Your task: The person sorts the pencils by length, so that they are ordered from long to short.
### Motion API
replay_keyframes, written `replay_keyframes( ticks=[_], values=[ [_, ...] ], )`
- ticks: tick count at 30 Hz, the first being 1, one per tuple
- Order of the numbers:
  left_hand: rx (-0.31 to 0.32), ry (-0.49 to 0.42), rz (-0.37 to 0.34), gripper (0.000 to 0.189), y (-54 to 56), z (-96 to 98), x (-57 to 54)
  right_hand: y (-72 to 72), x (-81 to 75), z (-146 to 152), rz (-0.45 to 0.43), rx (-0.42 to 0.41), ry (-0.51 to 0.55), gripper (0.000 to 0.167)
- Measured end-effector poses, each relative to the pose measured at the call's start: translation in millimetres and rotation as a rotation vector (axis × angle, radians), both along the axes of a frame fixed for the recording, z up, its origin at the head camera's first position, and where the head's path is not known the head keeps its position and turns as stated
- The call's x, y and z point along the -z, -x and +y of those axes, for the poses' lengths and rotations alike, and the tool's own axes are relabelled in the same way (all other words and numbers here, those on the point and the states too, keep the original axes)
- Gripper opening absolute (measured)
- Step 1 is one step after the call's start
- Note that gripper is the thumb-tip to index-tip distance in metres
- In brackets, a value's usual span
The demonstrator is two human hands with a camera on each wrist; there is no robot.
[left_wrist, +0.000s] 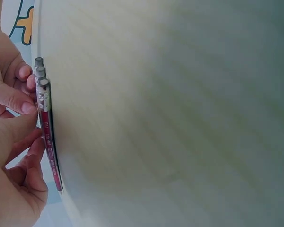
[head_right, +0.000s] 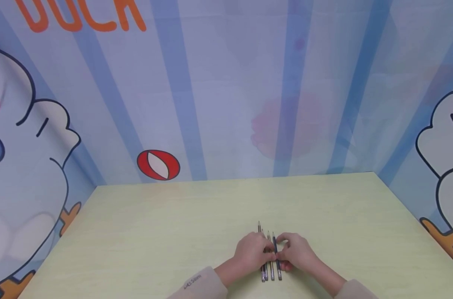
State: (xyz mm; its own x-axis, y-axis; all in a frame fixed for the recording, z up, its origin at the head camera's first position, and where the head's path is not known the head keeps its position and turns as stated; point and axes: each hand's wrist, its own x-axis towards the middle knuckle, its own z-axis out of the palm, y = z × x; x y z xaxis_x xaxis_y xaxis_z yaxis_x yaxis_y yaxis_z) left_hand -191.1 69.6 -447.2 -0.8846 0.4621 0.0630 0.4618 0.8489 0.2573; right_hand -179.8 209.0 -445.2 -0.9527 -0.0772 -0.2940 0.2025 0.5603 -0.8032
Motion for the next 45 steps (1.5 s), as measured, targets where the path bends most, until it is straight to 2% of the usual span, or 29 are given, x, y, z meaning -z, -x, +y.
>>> replay_keyframes(
  ticks=[8,11,17,22,30,36,45],
  values=[
    [0.027,-0.056,0.003,0.017,-0.9,-8.9,-5.5,-1.9,-4.7,10,0.039,-0.066,0.042,0.042],
    [0.037,-0.092,-0.005,0.016,-1.5,-17.5,-6.3,-3.3,-7.8,14,0.039,-0.061,0.036,0.04],
    [-0.001,-0.212,-0.091,0.017,-1.6,-40.5,-3.9,-3.3,-8.2,21,0.007,-0.041,0.018,0.037],
    [-0.022,-0.313,-0.15,0.018,-1.7,-63.4,-2.6,-3.1,-2.7,27,0.01,-0.083,0.046,0.037],
    [-0.057,-0.451,-0.202,0.018,-2.3,-101.2,-8.7,-4.2,0.9,23,-0.004,-0.054,0.037,0.037],
    [-0.09,-0.544,-0.211,0.019,-2.0,-127.7,-10.0,-3.5,0.2,12,-0.021,0.018,-0.027,0.036],
    [-0.127,-0.557,-0.203,0.023,-1.0,-148.9,-7.4,-2.0,0.3,1,-0.026,0.045,-0.034,0.038]
  ],
)
